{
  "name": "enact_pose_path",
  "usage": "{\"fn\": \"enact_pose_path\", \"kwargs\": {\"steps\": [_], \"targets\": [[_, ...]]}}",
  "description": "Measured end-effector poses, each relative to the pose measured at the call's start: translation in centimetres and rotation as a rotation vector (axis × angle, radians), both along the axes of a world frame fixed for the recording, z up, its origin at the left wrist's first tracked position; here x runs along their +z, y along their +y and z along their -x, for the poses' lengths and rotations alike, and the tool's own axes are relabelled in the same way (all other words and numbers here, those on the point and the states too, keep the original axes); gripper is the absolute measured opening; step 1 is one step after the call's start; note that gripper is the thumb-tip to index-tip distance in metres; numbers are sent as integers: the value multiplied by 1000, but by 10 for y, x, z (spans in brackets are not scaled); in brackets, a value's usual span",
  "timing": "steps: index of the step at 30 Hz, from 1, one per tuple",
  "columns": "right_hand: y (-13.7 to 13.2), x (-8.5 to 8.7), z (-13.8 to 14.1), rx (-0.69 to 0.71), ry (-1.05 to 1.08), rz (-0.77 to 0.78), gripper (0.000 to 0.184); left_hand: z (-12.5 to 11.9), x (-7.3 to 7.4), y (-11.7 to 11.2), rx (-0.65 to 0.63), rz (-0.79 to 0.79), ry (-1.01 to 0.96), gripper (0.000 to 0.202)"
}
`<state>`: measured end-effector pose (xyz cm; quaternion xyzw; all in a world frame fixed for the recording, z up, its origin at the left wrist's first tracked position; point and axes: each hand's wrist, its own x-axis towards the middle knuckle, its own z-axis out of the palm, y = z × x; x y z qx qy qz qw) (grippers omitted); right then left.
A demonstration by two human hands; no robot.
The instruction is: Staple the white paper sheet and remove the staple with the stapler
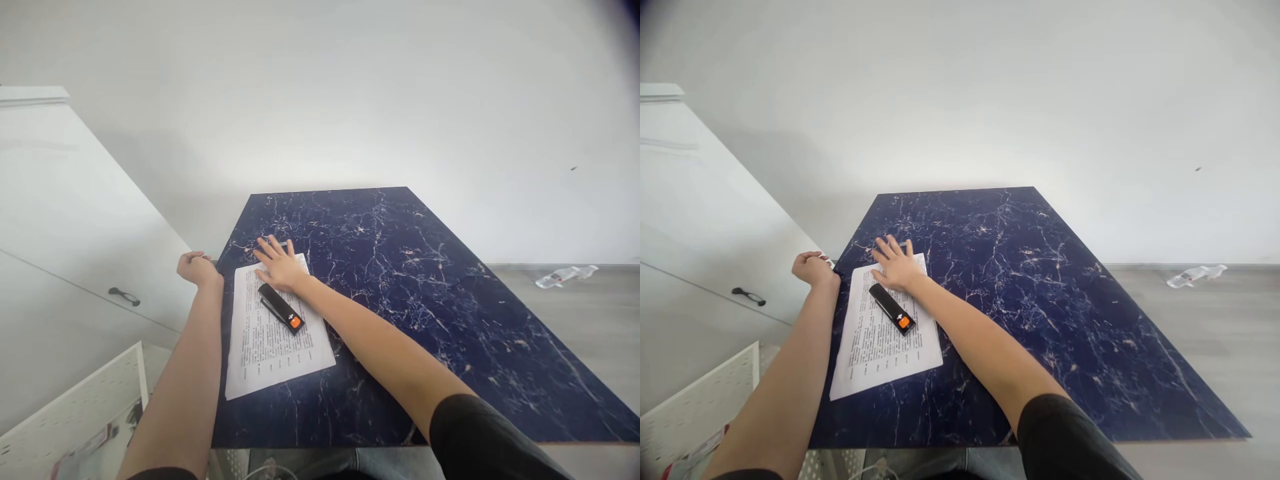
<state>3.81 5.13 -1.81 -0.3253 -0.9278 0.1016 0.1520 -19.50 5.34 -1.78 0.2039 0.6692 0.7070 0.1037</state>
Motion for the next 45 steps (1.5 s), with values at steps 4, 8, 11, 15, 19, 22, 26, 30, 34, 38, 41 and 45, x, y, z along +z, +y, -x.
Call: {"fn": "enact_pose_path", "kwargs": {"steps": [4, 8, 11, 15, 19, 22, 26, 30, 34, 38, 41, 45], "targets": [[-12, -2, -11, 251, -135, 55, 54, -2, -2, 4, 141, -46, -59, 14], [-14, -8, -38, 229, -144, 39, 55, -2, -2, 5, 131, -52, -78, 16], [-8, -14, -77, 191, -118, 24, 55, -3, -3, 5, 123, -42, -67, 17], [1, -17, -149, 79, -112, 50, 55, -12, -3, 5, 133, -64, 68, 19], [10, -20, -201, 19, -109, 85, 55, -39, -3, 6, 86, -118, 190, 24], [18, -23, -207, 25, -80, 87, 52, -83, -1, 0, -171, -110, 272, 27], [18, -11, -201, -42, 91, 61, 47, -163, 1, -21, -733, -100, 352, 26], [-5, 25, -231, -271, 356, 238, 46, -217, -3, -43, -1060, -83, 103, 22], [-37, 52, -278, 142, 226, 715, 59, -226, -9, -47, -1147, -17, 98, 21], [-53, 51, -294, 151, 248, 823, 64, -222, -13, -44, -1130, -33, 54, 32], [-56, 48, -292, 131, 229, 802, 61, -222, -15, -43, -1145, -22, 80, 36], [-56, 48, -292, 125, 201, 758, 56, -222, -15, -43, -1156, -9, 94, 38]]}}
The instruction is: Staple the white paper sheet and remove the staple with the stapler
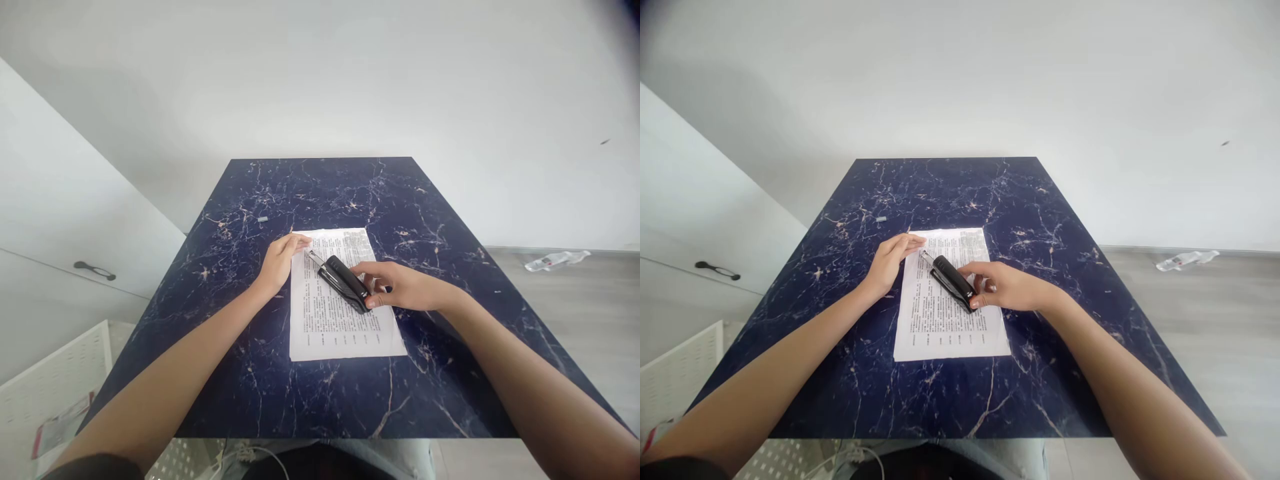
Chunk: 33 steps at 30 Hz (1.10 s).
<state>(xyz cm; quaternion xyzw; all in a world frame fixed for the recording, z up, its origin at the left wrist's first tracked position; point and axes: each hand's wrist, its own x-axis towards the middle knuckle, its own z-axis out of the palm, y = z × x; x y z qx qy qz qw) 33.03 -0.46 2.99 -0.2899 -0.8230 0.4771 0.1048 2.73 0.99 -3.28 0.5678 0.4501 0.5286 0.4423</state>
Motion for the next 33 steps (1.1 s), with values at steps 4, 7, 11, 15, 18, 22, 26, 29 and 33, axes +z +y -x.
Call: {"fn": "enact_pose_path", "kwargs": {"steps": [4, 7, 11, 15, 18, 22, 26, 29, 33], "targets": [[-6, -8, 8, -83, 11, -158, 57, -1, 3, -1, -19, 11, 2, 37], [-16, -18, 28, -211, -22, -300, 40, -2, 7, -3, -38, -2, 25, 37], [-30, -26, 53, -389, 2, -413, 16, -3, 10, -6, -68, -59, 41, 34], [-32, -27, 57, -487, 123, -546, 26, -7, 11, -9, -155, 4, -119, 26], [-30, -23, 51, -472, 15, -784, 29, -12, 12, -12, -276, 166, -350, 26], [-27, -20, 47, -326, -283, -1140, 42, -13, 15, -15, -457, 288, -415, 32], [-27, -21, 51, -262, -334, -1198, 42, -10, 9, -13, -450, 277, -386, 32], [-27, -22, 53, -305, -302, -1172, 43, -8, 2, -8, -396, 283, -366, 30], [-17, -22, 43, -543, -140, -899, 37, -2, -1, -3, -231, 264, -352, 21]]}}
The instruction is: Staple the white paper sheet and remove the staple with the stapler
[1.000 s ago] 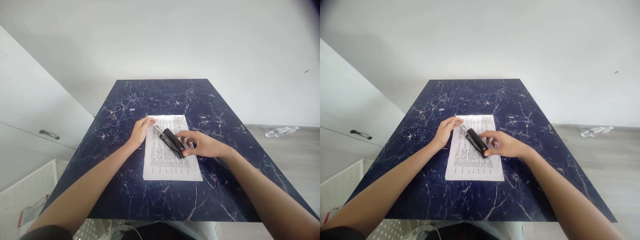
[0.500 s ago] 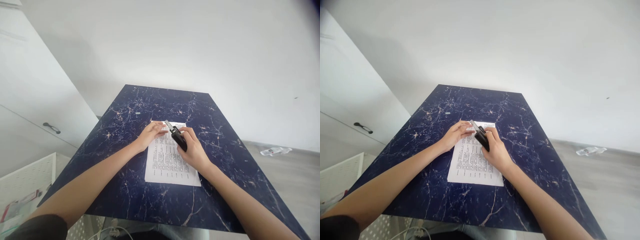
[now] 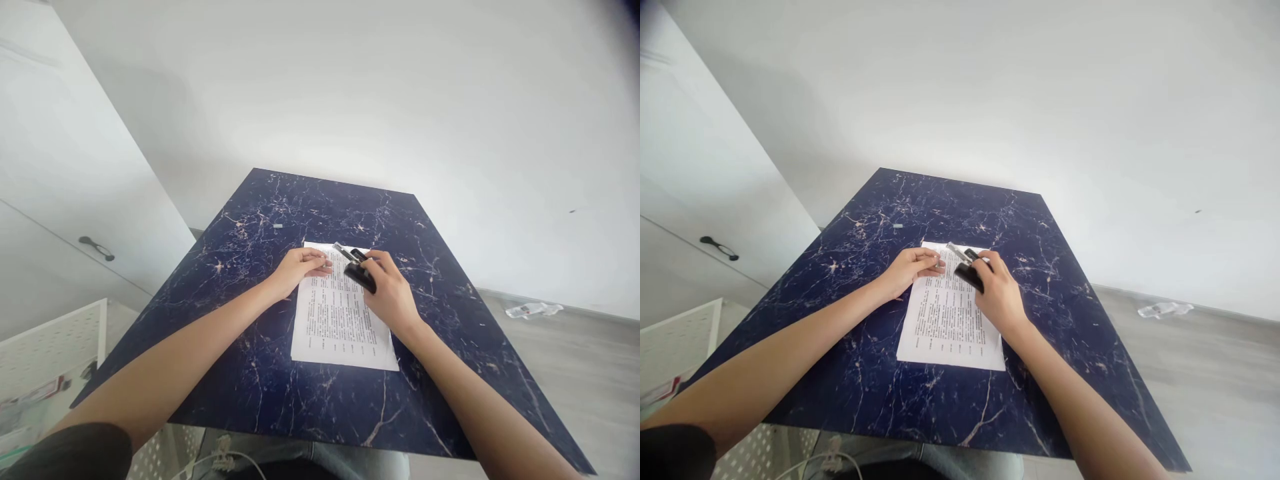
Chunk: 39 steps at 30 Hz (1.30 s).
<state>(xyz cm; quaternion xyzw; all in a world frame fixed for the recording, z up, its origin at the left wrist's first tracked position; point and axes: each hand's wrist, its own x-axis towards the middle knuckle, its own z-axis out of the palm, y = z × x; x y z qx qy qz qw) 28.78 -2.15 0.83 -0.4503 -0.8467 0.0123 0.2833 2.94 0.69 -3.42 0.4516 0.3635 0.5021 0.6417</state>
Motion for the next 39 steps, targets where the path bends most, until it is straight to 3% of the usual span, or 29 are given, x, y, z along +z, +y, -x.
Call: {"fn": "enact_pose_path", "kwargs": {"steps": [2, 5, 11, 14, 18, 22, 25, 27, 29, 32, 35, 39], "targets": [[6, 1, -9, 17, 131, 199, 32, 3, 3, 1, 93, -48, 6, 20], [10, 4, -18, 123, 193, 394, 39, 4, 8, 0, 180, -157, 6, 23], [4, 8, -13, 263, 129, 458, 44, 1, 21, -12, 127, -338, 129, 35], [2, 15, -10, 271, 219, 298, 54, 1, 25, -18, 2, -383, 196, 33], [-5, 22, 2, 303, 273, -7, 37, 1, 28, -23, -124, -398, 213, 36], [-14, 16, 23, 440, 223, -114, 32, -3, 33, -29, -151, -479, 282, 34], [-16, 15, 29, 462, 292, -180, 28, -5, 38, -31, -159, -541, 335, 33], [-12, 18, 22, 386, 360, -158, 21, 2, 39, -25, -86, -558, 373, 28], [-1, 19, 5, 186, 454, -84, 11, 18, 37, -14, 109, -580, 491, 22], [25, 12, -33, -195, 586, 84, 17, 59, 28, 12, 447, -640, 936, 17], [55, -6, -74, -365, 534, 286, 29, 97, 15, 36, 498, -620, 1370, 24], [83, -32, -105, -465, 393, 333, 37, 112, 0, 49, 358, -461, 1582, 48]]}}
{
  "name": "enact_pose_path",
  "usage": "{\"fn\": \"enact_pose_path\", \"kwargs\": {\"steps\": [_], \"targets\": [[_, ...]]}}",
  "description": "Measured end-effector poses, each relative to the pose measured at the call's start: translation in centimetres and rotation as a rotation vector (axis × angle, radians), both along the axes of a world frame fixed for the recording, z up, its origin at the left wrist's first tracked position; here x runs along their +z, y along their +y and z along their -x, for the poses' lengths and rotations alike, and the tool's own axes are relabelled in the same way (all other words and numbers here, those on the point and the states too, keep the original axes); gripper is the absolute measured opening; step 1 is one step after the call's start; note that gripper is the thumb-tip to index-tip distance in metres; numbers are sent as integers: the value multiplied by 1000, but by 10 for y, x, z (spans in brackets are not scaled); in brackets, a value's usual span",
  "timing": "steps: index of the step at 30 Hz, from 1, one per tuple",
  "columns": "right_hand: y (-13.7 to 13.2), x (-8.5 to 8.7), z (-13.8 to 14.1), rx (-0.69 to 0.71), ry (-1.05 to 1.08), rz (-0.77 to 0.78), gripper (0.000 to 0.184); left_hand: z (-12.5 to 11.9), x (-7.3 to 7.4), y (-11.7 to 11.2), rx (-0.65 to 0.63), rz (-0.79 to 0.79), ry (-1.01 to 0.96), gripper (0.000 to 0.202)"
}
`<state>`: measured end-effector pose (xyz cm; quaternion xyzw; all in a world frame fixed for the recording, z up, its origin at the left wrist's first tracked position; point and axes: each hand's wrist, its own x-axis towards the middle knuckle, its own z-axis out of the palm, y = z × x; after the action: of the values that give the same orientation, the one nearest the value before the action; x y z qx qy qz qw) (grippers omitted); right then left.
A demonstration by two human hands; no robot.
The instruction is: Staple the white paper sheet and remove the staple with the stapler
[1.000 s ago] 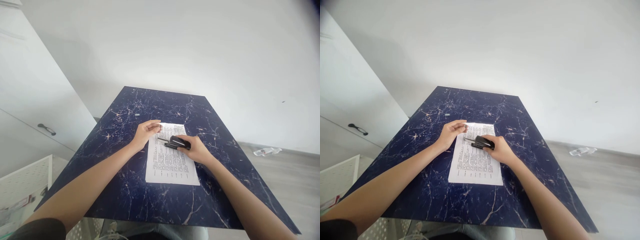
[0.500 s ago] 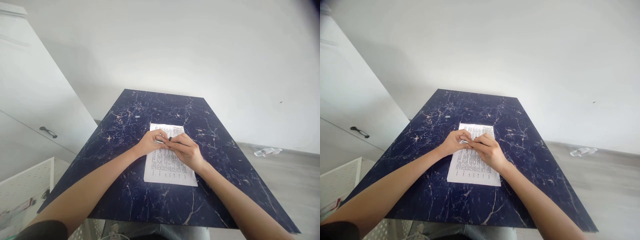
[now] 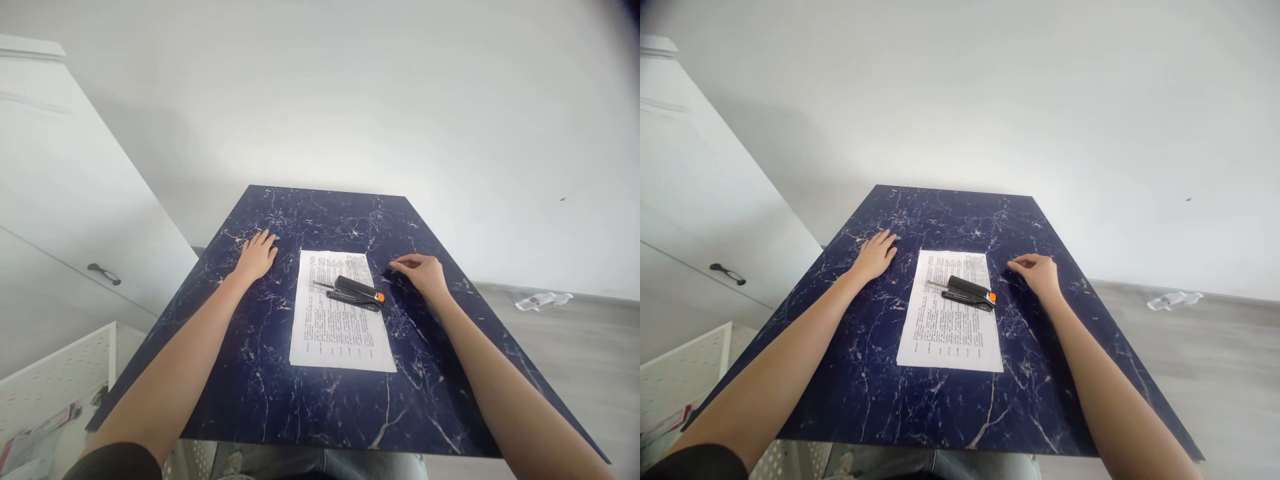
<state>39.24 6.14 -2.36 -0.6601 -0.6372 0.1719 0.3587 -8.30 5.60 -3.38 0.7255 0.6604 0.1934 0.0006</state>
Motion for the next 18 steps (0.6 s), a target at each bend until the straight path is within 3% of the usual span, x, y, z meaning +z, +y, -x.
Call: {"fn": "enact_pose_path", "kwargs": {"steps": [2, 5, 8, 12, 15, 18], "targets": [[8, -8, -4, -13, -14, 6, 40, -2, -1, 0, -19, 57, 20, 49], [12, -14, -3, -21, 42, -37, 44, -6, 4, -2, -46, 16, 11, 39], [10, -13, 1, -53, 70, -77, 34, -7, 10, -3, -93, -47, 3, 21], [7, -12, 3, 8, 158, -8, 31, -8, 13, -3, -139, -96, -25, 9], [10, -16, 2, 68, 149, -21, 32, -11, 13, -7, -132, -99, -136, 6], [14, -21, 0, 115, 143, -56, 29, -22, 14, -15, -158, -102, -402, 9]]}}
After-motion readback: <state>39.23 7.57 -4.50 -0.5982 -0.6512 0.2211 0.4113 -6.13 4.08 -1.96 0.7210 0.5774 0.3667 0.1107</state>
